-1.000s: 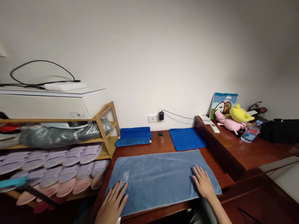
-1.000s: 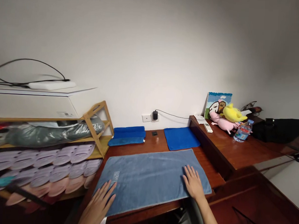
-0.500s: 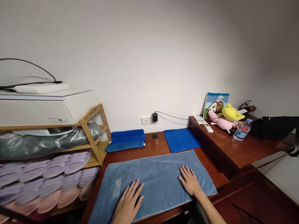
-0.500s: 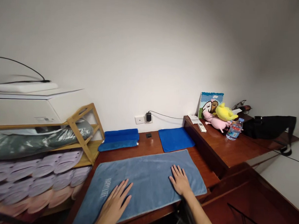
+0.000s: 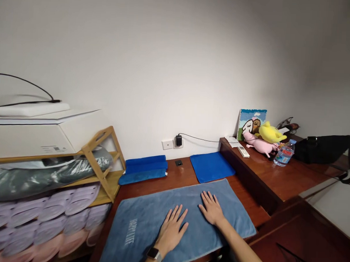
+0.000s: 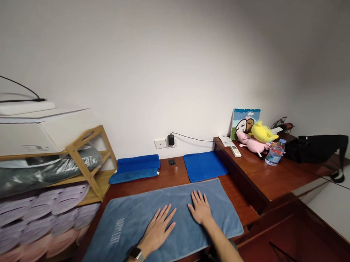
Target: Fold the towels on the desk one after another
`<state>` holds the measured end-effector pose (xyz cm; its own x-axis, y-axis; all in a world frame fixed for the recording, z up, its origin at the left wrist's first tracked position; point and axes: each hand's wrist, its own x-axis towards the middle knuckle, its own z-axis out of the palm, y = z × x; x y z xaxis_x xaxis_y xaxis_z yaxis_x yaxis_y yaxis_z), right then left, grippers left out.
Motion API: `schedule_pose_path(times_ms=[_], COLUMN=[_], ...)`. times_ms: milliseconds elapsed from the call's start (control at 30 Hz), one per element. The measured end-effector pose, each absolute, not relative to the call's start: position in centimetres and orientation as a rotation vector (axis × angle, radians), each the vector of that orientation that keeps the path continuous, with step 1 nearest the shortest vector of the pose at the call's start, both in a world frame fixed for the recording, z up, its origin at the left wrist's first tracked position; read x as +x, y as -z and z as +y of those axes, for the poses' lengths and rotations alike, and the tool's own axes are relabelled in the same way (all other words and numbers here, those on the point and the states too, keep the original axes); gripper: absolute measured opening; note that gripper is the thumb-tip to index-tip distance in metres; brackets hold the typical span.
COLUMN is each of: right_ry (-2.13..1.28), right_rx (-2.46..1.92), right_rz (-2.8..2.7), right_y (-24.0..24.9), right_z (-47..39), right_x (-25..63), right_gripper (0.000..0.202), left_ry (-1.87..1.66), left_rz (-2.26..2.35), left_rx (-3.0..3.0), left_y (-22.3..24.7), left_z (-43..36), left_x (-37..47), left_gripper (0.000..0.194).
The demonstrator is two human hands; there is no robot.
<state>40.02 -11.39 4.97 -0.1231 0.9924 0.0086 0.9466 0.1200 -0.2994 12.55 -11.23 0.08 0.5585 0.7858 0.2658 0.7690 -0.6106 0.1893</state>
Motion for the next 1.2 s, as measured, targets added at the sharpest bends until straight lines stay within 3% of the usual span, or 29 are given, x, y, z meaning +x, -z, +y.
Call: schedule_pose_path(times_ms=[167, 367, 800, 1200], right_ry=[-0.254, -0.388, -0.28, -0.205], right_rx=[-1.691, -1.764, -2.279, -2.32], right_rz=[-2.195, -2.204, -1.948, -1.856], right_y=[-5.2, -4.0, -3.4, -3.5], right_z=[-8.6, -5.0, -6.0, -6.5], right_x=[35.4, 32.0, 47.9, 50.5], right_gripper=[0.066, 0.063, 0.066, 0.064], left_ry=[-0.569, -0.424, -0.411, -0.346], left_rz=[1.579, 1.742, 1.766, 1.788], left_rx=[2.648, 2.55, 2.526, 2.484], left_y=[-1.3, -2.0, -1.3, -2.7], left_z=[-8.4, -3.7, -3.6, -3.7], left_x=[12.8, 12.2, 11.4, 11.6], left_gripper=[0.06, 0.06, 0.063, 0.064])
